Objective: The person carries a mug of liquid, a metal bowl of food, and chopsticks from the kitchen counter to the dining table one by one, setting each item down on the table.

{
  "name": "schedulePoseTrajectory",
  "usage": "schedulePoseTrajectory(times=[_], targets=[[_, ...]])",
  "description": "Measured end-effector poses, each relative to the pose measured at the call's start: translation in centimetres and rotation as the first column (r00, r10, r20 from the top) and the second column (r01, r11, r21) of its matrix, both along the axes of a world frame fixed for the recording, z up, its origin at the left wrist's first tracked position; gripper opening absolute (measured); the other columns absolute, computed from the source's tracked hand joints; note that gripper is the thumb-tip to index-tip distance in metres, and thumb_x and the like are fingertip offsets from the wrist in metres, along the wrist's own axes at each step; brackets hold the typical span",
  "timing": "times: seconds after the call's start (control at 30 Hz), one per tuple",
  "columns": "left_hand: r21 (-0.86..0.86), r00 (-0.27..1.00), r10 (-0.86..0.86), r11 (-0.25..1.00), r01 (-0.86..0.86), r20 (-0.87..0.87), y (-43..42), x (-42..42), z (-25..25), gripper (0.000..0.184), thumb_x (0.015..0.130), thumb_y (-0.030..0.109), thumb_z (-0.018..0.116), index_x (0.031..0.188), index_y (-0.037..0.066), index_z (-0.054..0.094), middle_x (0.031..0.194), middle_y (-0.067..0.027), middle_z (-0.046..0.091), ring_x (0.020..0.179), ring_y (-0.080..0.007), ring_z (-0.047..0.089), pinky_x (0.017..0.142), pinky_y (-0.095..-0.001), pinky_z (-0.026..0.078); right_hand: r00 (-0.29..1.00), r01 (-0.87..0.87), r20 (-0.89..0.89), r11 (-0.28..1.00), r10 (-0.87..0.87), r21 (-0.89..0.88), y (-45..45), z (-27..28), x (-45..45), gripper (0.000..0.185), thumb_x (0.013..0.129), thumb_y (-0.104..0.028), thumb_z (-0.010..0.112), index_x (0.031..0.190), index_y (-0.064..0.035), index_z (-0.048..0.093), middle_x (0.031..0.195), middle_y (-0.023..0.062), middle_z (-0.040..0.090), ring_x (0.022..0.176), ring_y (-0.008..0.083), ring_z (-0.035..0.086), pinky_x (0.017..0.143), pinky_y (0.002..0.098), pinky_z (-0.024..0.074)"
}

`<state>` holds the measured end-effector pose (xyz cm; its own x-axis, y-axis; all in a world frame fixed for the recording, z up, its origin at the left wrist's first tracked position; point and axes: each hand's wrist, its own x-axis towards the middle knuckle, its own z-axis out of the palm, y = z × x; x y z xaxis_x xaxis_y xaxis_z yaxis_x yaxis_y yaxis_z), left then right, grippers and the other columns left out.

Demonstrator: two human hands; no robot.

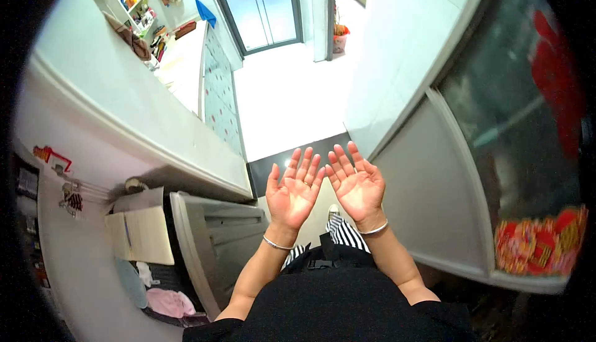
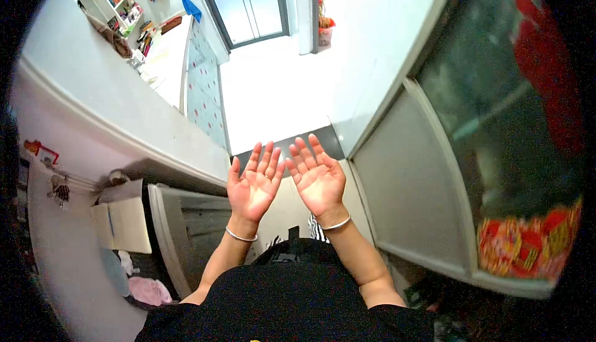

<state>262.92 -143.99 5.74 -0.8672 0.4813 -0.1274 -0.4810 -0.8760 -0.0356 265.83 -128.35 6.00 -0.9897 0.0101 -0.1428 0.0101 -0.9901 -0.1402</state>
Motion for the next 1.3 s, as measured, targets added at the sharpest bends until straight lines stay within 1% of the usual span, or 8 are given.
schedulePoseTrajectory(times=[0.17, 0.27, 0.3, 0.5, 0.73, 0.93, 1.07, 1.3], targets=[[-0.018, 0.988, 0.151, 0.988, -0.151, -0.031, 2.8, -11.4, 2.5, 0.055, 0.095, 0.04, 0.046, 0.136, 0.005, 0.041, 0.146, -0.0151, 0.037, 0.136, -0.0289, 0.033, 0.113, -0.0481, 0.025, 0.995, -0.093, -0.041, 0.996, 0.094, 0.016, 3.8, 2.9, -13.0, 0.048, 0.089, -0.022, 0.048, 0.135, -0.0093, 0.044, 0.14, 0.0135, 0.043, 0.13, 0.0282, 0.04, 0.109, 0.046, 0.0331], [-0.021, 0.986, 0.164, 0.986, -0.164, -0.004, 4.1, -17.9, 1.0, 0.055, 0.093, 0.039, 0.049, 0.136, 0.005, 0.039, 0.145, -0.0139, 0.037, 0.136, -0.0296, 0.033, 0.113, -0.0478, 0.026, 0.994, -0.094, -0.061, 0.995, 0.095, 0.022, 5.3, 2.6, -20.0, 0.048, 0.089, -0.022, 0.048, 0.136, -0.0096, 0.043, 0.14, 0.0134, 0.043, 0.13, 0.0286, 0.04, 0.11, 0.0461, 0.0325], [-0.002, 0.988, 0.152, 0.988, -0.152, 0.025, 4.6, -20.2, 0.7, 0.053, 0.095, 0.038, 0.045, 0.136, 0.005, 0.041, 0.145, -0.0151, 0.037, 0.136, -0.0293, 0.033, 0.114, -0.0474, 0.024, 0.995, -0.088, -0.043, 0.996, 0.089, 0.02, 5.7, 2.0, -22.1, 0.048, 0.089, -0.023, 0.049, 0.135, -0.0096, 0.044, 0.14, 0.0138, 0.043, 0.131, 0.0285, 0.04, 0.11, 0.0454, 0.0316], [0.023, 0.998, 0.067, 0.997, -0.067, 0.014, 5.7, -36.7, -1.6, 0.052, 0.095, 0.038, 0.046, 0.135, 0.005, 0.041, 0.144, -0.015, 0.038, 0.136, -0.0292, 0.033, 0.114, -0.0478, 0.024, 1.0, -0.008, 0.009, 1.0, 0.007, 0.012, 6.2, -0.8, -36.8, 0.047, 0.089, -0.023, 0.048, 0.134, -0.0095, 0.043, 0.139, 0.0129, 0.044, 0.13, 0.0279, 0.04, 0.11, 0.0458, 0.0328], [-0.02, 0.993, -0.108, 0.994, 0.107, -0.042, 7.8, -56.8, 1.4, 0.053, 0.096, 0.038, 0.044, 0.137, 0.005, 0.039, 0.146, -0.0153, 0.036, 0.136, -0.0296, 0.033, 0.113, -0.0476, 0.025, 0.994, 0.11, -0.014, 0.993, -0.11, 0.03, 6.7, 1.8, -54.7, 0.048, 0.089, -0.023, 0.049, 0.135, -0.0094, 0.042, 0.139, 0.0133, 0.044, 0.13, 0.0283, 0.04, 0.109, 0.0458, 0.0336], [-0.046, 0.969, -0.246, 0.968, 0.245, 0.001, 13.6, -68.0, 1.0, 0.053, 0.097, 0.038, 0.042, 0.138, 0.005, 0.038, 0.147, -0.0153, 0.035, 0.137, -0.0299, 0.032, 0.113, -0.047, 0.025, 0.956, 0.274, 0.106, 0.962, -0.274, 0.017, 11.3, 0.9, -63.9, 0.047, 0.089, -0.022, 0.049, 0.134, -0.0094, 0.044, 0.138, 0.0131, 0.045, 0.13, 0.0278, 0.04, 0.107, 0.0452, 0.0354], [-0.024, 0.964, -0.264, 0.964, 0.265, 0.041, 16.9, -74.3, -0.6, 0.053, 0.097, 0.039, 0.042, 0.138, 0.005, 0.039, 0.147, -0.0151, 0.035, 0.137, -0.0299, 0.031, 0.114, -0.0462, 0.025, 0.944, 0.313, 0.102, 0.949, -0.314, 0.021, 14.6, -0.7, -70.4, 0.047, 0.088, -0.023, 0.049, 0.133, -0.0092, 0.044, 0.136, 0.0126, 0.046, 0.127, 0.0274, 0.043, 0.107, 0.0445, 0.0359], [-0.057, 0.972, -0.229, 0.972, 0.227, -0.045, 24.3, -87.7, -0.4, 0.054, 0.097, 0.039, 0.042, 0.138, 0.005, 0.039, 0.147, -0.0156, 0.035, 0.138, -0.0302, 0.03, 0.114, -0.0452, 0.024, 0.949, 0.315, -0.014, 0.949, -0.316, -0.033, 22.6, -0.4, -86.9, 0.044, 0.088, -0.023, 0.048, 0.13, -0.008, 0.048, 0.134, 0.0116, 0.048, 0.123, 0.0266, 0.045, 0.107, 0.0426, 0.0353]])
